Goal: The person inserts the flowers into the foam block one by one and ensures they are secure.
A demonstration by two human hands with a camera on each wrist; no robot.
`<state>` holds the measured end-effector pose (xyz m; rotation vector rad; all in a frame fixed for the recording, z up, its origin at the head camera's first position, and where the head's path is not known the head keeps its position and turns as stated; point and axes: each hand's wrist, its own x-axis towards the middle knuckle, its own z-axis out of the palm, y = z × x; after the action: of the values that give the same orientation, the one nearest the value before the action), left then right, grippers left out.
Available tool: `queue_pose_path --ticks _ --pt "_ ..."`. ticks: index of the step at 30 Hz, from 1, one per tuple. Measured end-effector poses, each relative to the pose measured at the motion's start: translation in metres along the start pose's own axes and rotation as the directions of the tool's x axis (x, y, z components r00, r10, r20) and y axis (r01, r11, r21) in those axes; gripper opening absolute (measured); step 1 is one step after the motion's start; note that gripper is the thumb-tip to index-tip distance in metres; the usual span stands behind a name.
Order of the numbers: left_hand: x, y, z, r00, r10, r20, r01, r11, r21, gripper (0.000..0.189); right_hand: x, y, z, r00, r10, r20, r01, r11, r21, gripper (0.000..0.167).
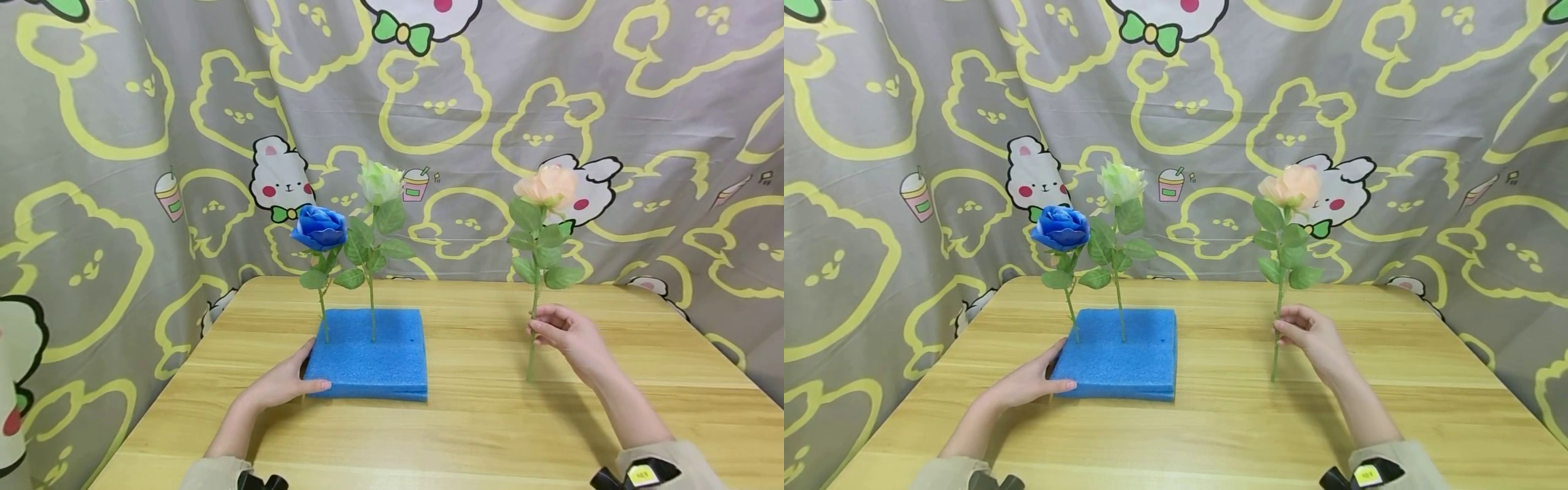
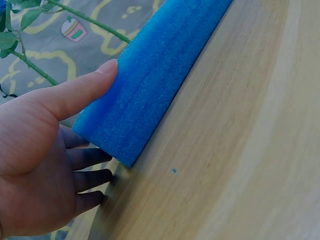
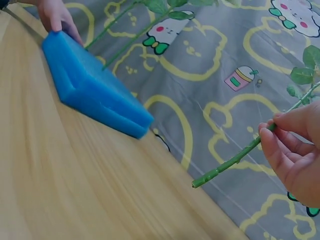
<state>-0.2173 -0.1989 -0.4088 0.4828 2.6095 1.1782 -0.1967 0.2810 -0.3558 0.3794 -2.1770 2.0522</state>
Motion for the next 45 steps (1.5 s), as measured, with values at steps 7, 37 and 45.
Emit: queue_pose_path --ticks 7,37,45 --pt "0.000 -0.001 0.000 1.000 0.005 0.003 -0.005 1.000 -0.008 0.101 0.013 -0.005 0.020 0.999 -0.046 -0.013 0.045 0.999 -0.029 0.010" --pt "-0.001 0.002 -0.001 1.000 0.003 0.009 -0.003 1.000 0.000 0.104 0.064 0.003 0.126 0.997 -0.067 -0.038 0.069 0.997 0.038 0.019" --pt "-0.002 0.002 -0.001 1.000 -0.001 0.007 0.001 1.000 0.010 0.101 0.074 0.011 0.150 0.995 -0.068 -0.070 0.074 0.994 0.086 0.016"
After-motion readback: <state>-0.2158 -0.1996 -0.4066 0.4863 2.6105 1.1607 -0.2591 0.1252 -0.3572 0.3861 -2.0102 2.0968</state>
